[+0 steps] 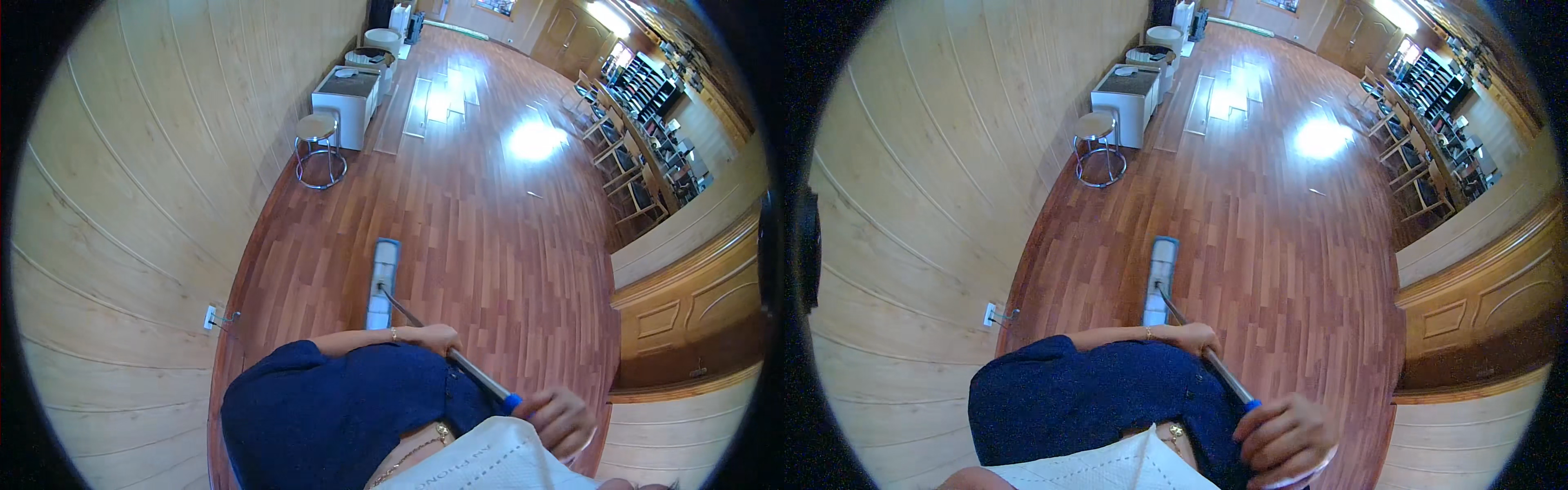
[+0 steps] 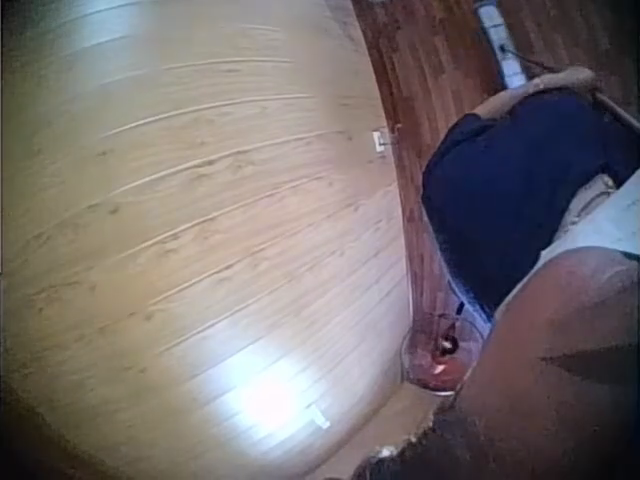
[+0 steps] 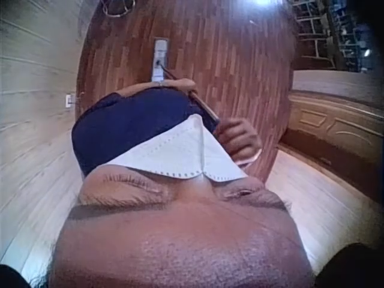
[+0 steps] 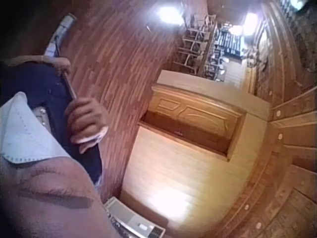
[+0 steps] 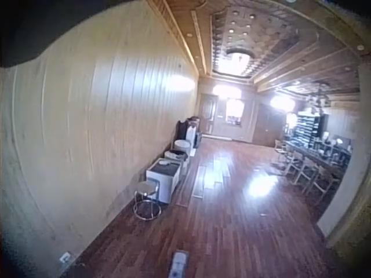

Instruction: Mopping a wooden floor with a flat mop.

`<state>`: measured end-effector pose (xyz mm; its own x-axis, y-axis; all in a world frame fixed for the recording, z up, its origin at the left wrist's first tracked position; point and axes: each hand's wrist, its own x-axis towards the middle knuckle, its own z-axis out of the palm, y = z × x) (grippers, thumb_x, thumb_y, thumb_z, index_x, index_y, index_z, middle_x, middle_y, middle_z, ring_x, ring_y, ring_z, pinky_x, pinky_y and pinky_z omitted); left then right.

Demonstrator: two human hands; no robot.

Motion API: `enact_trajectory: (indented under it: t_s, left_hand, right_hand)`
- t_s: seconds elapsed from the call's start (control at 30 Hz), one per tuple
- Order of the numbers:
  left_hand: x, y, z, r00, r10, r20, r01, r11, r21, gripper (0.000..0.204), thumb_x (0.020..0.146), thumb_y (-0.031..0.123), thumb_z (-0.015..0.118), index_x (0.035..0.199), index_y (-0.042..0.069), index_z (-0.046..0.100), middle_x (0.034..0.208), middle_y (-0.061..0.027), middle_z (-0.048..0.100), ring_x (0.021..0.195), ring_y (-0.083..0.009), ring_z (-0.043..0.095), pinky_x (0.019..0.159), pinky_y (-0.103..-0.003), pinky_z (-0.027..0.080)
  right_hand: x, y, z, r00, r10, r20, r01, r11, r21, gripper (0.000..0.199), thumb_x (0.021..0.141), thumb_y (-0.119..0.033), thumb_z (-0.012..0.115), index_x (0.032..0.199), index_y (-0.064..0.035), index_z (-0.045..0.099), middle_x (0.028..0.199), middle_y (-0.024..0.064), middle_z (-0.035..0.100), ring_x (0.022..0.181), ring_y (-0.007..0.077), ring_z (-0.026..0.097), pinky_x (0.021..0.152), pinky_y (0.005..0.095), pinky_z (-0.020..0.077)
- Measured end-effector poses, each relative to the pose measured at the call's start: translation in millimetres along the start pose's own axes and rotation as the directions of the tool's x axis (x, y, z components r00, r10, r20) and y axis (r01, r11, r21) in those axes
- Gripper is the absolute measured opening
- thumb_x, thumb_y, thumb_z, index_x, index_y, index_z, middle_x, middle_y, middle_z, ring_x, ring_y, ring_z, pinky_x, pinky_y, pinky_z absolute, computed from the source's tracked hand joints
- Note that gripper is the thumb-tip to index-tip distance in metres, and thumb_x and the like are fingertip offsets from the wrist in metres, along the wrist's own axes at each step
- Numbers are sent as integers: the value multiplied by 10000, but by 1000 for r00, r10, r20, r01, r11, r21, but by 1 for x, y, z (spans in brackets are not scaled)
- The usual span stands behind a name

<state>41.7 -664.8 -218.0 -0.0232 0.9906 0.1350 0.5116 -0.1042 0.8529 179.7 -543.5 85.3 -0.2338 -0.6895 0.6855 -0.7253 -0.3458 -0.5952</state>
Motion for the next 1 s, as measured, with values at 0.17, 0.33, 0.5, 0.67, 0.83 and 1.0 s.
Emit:
enact_trajectory:
  t_s: [0.17,0.33,0.5,0.67,0.83,1.0]
  left_hand:
    - [17,18,-31,981,-37,191,40,999,-12,179,687,212,696,742,51,640,682,-179,621,624,-356,594,561,-474,424]
    - [0,-33,-50,995,-101,-15,103,988,118,249,741,264,724,724,38,621,667,-172,597,608,-312,576,551,-426,425]
    - [-28,-92,-65,803,-271,-531,447,863,235,217,749,186,682,926,79,617,881,-149,648,857,-353,614,714,-446,485]
    - [-55,-56,-74,675,-225,-703,302,953,-15,574,757,139,639,1302,36,493,1286,-175,541,1215,-282,505,1055,-365,364]
    - [-68,69,-76,581,-262,-770,20,951,-309,582,808,129,588,1360,36,428,1307,-119,521,1283,-260,438,1082,-396,321]
    - [-73,132,-78,516,140,-845,279,905,321,662,776,280,743,1325,45,459,1306,-164,517,1277,-325,445,1066,-421,338]
  right_hand:
    - [0,12,1,991,-79,-105,83,996,37,293,945,-119,448,681,-68,563,655,102,590,600,245,624,656,446,530]
    - [-37,60,-1,977,-34,-211,53,995,86,160,731,-120,778,696,-51,638,661,66,613,648,217,644,654,384,521]
    - [-62,115,7,855,301,-422,-373,923,-97,208,699,-142,797,668,-76,603,694,66,621,686,263,627,687,375,479]
    - [-118,234,17,745,243,-622,-469,853,-229,171,743,-115,772,747,-61,610,735,83,629,746,259,624,710,369,478]
    - [-142,289,-3,662,385,-643,-595,791,-140,137,795,-33,693,732,-24,572,754,101,611,762,209,614,714,333,489]
    - [-88,306,-5,740,302,-601,-536,804,-256,140,681,-23,684,814,-38,644,755,98,619,761,228,621,687,318,484]
